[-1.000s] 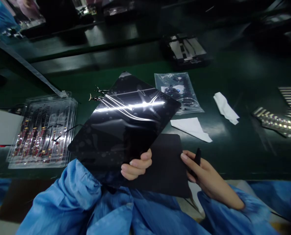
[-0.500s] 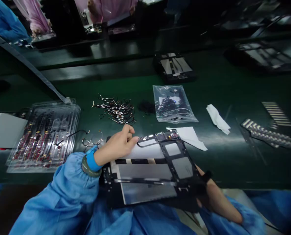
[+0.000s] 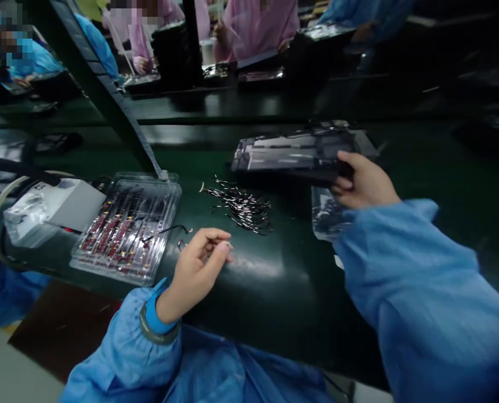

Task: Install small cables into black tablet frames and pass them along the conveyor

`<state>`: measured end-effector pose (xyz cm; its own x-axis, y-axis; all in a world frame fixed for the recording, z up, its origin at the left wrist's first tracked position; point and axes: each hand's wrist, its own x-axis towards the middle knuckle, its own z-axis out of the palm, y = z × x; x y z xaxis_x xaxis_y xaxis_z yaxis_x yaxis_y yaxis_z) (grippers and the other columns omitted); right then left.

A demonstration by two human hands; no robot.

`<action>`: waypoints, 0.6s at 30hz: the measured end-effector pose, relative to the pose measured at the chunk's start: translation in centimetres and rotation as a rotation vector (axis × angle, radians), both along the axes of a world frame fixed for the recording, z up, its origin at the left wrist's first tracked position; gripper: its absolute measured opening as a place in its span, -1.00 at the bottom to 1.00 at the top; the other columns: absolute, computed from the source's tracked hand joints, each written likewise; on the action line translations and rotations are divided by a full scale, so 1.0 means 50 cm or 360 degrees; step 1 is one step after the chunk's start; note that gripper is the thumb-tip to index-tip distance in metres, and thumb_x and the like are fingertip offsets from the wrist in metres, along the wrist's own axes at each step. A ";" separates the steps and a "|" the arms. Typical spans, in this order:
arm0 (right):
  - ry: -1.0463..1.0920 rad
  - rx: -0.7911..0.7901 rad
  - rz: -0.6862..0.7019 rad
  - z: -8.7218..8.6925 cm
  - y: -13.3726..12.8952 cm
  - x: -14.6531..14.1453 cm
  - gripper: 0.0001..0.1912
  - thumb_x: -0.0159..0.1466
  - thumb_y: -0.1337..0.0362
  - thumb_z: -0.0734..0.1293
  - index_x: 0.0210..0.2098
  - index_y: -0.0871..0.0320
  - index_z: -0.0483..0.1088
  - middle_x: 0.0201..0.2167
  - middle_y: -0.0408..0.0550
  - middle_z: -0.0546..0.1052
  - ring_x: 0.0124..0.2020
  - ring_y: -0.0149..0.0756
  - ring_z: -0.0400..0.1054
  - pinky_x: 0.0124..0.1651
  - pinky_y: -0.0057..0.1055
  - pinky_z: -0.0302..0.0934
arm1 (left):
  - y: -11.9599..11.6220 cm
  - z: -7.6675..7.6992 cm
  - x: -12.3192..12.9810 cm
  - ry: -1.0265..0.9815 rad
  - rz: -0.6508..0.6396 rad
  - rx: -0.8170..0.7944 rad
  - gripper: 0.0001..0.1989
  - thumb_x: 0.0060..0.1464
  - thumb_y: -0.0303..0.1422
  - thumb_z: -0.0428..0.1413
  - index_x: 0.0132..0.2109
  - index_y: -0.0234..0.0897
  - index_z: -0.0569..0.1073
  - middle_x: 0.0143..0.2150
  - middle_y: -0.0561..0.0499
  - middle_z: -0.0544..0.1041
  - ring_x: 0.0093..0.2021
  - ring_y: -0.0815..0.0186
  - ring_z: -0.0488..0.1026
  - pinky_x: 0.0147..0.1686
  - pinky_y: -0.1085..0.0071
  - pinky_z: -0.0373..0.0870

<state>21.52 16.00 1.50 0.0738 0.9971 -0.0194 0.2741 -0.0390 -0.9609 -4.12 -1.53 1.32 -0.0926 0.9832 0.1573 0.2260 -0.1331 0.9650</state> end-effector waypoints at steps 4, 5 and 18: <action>-0.0144 -0.0151 -0.0279 -0.005 0.124 -0.072 -0.66 0.25 0.07 0.09 -0.39 0.25 0.20 -0.55 -0.13 0.30 -0.55 -0.54 0.21 -0.50 -0.37 -0.03 | -0.006 -0.013 -0.014 -0.0036 0.0049 -0.0024 -0.85 0.15 -0.28 0.06 -0.20 -0.27 0.38 -0.40 0.05 0.49 -0.47 0.43 0.49 -0.43 0.51 0.43; -0.0207 -0.0150 -0.0340 -0.010 0.133 -0.084 -0.63 0.25 0.11 0.08 -0.35 0.35 0.24 -0.49 0.00 0.36 -0.46 -0.43 0.30 -0.46 -0.33 0.00 | -0.007 -0.016 -0.018 -0.0039 0.0063 -0.0036 -0.85 0.14 -0.28 0.06 -0.21 -0.27 0.38 -0.42 0.05 0.49 -0.47 0.43 0.49 -0.43 0.51 0.44; -0.0222 0.0234 0.1156 0.019 -0.232 -0.178 -0.82 0.19 0.14 0.32 -0.31 0.12 0.43 -0.49 -0.15 0.46 -0.49 -0.43 0.30 -0.47 -0.51 0.14 | -0.007 -0.039 -0.008 0.0071 -0.0105 -0.0003 -0.92 0.16 -0.39 0.03 -0.24 -0.27 0.40 -0.39 0.05 0.48 -0.47 0.44 0.46 -0.43 0.54 0.41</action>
